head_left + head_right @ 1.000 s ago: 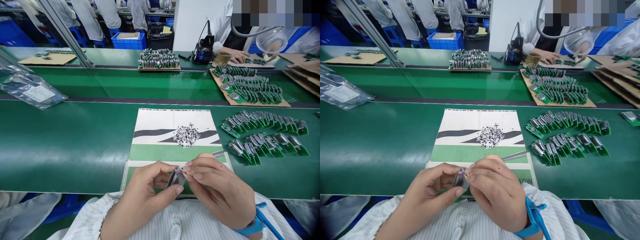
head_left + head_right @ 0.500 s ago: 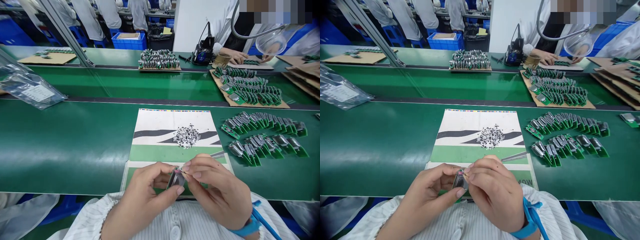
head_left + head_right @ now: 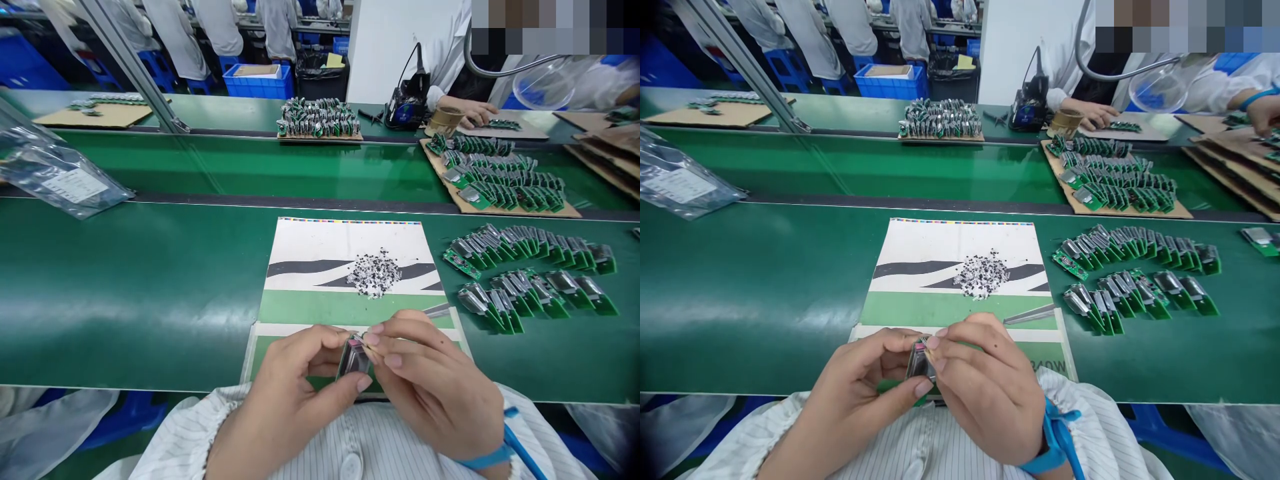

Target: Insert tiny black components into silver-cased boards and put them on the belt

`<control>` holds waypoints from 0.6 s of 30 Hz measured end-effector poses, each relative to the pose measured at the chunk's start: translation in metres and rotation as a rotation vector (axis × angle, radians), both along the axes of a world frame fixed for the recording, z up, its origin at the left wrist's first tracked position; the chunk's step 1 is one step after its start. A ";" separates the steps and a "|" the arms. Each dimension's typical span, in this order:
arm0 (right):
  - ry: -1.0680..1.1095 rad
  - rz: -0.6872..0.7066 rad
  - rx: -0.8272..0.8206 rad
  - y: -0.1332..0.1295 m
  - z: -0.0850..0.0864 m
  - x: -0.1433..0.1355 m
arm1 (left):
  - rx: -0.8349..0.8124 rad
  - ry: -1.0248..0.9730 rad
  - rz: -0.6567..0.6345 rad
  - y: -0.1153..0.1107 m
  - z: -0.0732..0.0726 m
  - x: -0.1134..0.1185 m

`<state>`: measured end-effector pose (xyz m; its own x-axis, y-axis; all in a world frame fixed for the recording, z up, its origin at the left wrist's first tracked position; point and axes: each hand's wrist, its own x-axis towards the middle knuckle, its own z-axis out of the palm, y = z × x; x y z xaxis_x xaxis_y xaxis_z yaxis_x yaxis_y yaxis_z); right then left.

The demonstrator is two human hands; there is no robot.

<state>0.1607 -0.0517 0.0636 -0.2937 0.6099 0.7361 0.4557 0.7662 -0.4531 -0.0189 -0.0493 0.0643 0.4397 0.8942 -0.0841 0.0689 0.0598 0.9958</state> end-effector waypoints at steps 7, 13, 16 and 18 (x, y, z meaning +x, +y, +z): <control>-0.046 0.001 0.011 -0.001 -0.003 0.001 | 0.043 0.019 0.007 -0.002 -0.002 -0.001; -0.039 -0.067 0.016 -0.007 -0.004 -0.001 | 0.102 0.044 0.031 -0.005 -0.005 -0.001; -0.029 -0.060 0.003 -0.006 -0.003 0.001 | 0.111 0.023 0.039 -0.005 -0.006 0.000; -0.043 -0.033 0.003 -0.004 -0.003 0.002 | 0.118 0.014 0.043 -0.004 -0.006 0.000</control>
